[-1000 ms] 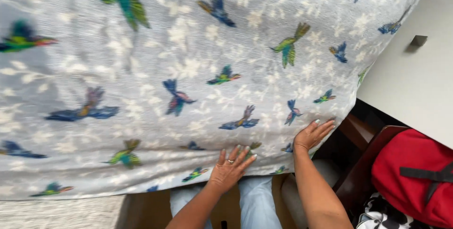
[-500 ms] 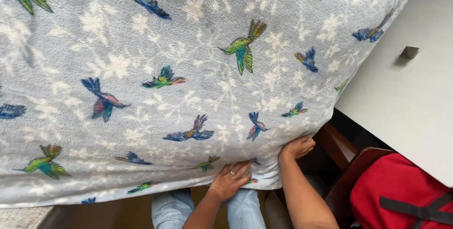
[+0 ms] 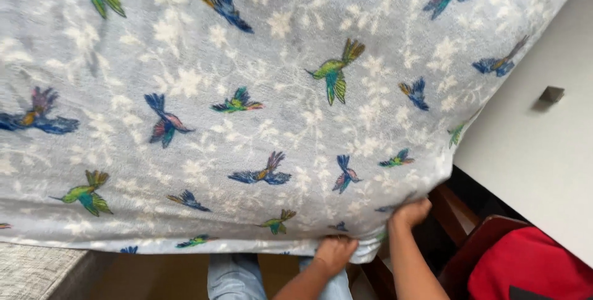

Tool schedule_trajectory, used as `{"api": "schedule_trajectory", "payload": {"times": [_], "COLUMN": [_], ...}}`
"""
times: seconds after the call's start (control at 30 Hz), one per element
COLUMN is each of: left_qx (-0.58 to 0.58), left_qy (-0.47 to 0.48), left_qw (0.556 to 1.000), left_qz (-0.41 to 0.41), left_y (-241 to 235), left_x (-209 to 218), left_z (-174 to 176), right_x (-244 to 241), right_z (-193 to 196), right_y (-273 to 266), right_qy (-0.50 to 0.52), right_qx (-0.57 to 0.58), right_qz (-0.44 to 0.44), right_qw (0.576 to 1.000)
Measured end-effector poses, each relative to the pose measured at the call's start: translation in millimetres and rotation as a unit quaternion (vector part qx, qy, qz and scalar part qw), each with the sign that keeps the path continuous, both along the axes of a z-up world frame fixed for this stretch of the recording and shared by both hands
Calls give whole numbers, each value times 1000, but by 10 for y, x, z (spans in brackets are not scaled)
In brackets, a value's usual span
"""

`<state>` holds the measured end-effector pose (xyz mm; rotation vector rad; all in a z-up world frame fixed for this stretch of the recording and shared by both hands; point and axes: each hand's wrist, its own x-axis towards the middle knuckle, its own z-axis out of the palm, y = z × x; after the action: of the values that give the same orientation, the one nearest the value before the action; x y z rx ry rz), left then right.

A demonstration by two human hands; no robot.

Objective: The person smooths and arranges a light blue bedsheet with a bird pattern on a bed. They pull the sheet taut, tuck the edges under the mattress, and smooth out wrinkles across the surface and corners.

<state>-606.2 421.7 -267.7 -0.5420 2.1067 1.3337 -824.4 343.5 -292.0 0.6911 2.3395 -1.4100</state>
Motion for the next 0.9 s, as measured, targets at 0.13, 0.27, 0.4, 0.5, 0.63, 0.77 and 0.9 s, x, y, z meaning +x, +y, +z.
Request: {"api": "schedule_trajectory", "payload": {"times": [0.13,0.27,0.4,0.5,0.63,0.77,0.9], "left_qx": [-39,205,146,21,0,173,315], "left_qy": [140,75,98,198,112,-9,-40], "left_qw": [974,975,984,971,969,976,947], "left_qz": [175,-50,-5,131,221,130,38], "left_y": [258,-527,-266,83,249,-144,-826], "left_x": [37,-1,-205,-240,-522,-641,-634], "left_z": [-26,228,410,312,-122,-311,94], "right_x": [-406,-329,-321,-285,-245,-244,-96], "right_z": [-363,-384,-332,-227,-185,-161,547], "right_y": [594,362,249,282,174,97,-483], "right_qy": [125,49,59,65,84,105,224], "right_qx": [85,211,209,193,142,110,120], "right_qz": [147,139,132,135,139,141,242], "right_qw": [978,966,967,970,976,978,936]}}
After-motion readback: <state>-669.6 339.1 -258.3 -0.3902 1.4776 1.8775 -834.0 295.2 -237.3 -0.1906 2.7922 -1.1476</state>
